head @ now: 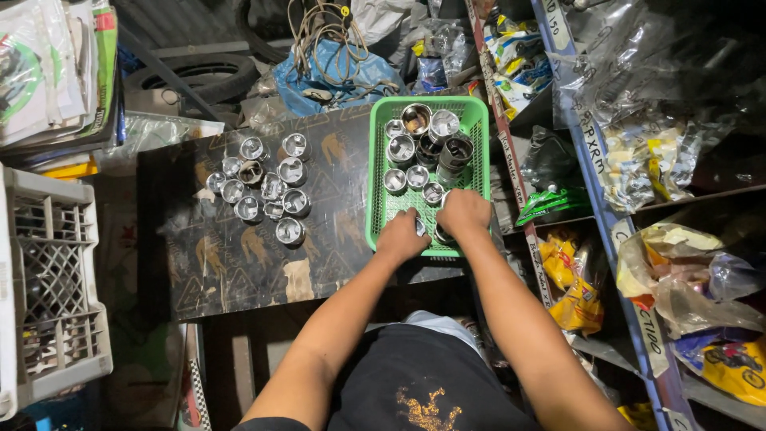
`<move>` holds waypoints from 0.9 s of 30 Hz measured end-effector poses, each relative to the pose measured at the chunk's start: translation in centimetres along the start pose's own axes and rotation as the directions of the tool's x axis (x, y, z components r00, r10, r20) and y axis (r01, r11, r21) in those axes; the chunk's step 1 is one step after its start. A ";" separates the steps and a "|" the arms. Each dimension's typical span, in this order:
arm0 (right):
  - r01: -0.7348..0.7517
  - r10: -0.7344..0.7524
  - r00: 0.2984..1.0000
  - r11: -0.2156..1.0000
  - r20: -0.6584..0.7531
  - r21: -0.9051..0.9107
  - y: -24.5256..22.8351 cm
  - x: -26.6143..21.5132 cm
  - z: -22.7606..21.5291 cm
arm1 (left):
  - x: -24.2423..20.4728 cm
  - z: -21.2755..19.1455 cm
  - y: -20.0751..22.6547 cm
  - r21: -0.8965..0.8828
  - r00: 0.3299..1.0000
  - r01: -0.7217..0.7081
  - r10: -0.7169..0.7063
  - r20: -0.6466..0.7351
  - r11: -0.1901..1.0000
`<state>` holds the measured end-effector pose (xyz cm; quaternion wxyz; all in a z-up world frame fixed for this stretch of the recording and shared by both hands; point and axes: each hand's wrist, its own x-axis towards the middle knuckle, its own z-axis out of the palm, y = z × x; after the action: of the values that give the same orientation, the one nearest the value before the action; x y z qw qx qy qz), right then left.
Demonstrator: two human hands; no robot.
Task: The person repeatedly picks small cylindrical metal parts from a green basket and places them onto a table, forming a growing pile. The person handles the parts one at a time or in small groups, moving them from the basket to the table surface.
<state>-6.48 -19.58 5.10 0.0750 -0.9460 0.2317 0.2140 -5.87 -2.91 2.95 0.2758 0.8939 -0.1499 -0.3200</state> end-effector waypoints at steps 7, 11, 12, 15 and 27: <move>-0.005 0.004 1.000 0.997 0.015 0.082 0.3 -2.1 -1.7 | -0.6 -0.5 0.8 -0.004 1.000 0.000 0.000 -0.004 1.000; -0.032 0.057 0.997 0.933 -0.059 0.359 0.5 -4.5 -2.4 | -0.8 -1.2 1.5 -0.052 1.000 -0.011 0.010 -0.007 0.999; -0.027 0.097 0.989 0.858 -0.110 0.513 0.7 -5.1 -2.4 | -0.2 -0.7 1.1 -0.016 0.999 -0.035 0.035 -0.024 0.999; 0.166 0.103 0.962 0.522 -0.255 0.837 0.5 -2.5 2.7 | 0.1 -1.0 1.3 0.072 0.997 -0.080 0.080 -0.005 0.994; 0.005 0.056 0.988 0.916 -0.142 0.400 1.5 -4.7 4.7 | 1.7 0.0 0.6 0.172 0.987 -0.151 0.138 0.085 0.973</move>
<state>-12.65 -17.84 2.83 0.2460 -0.9211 0.2878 0.0913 -4.64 -4.14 2.52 0.2116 0.8894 -0.2525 -0.3169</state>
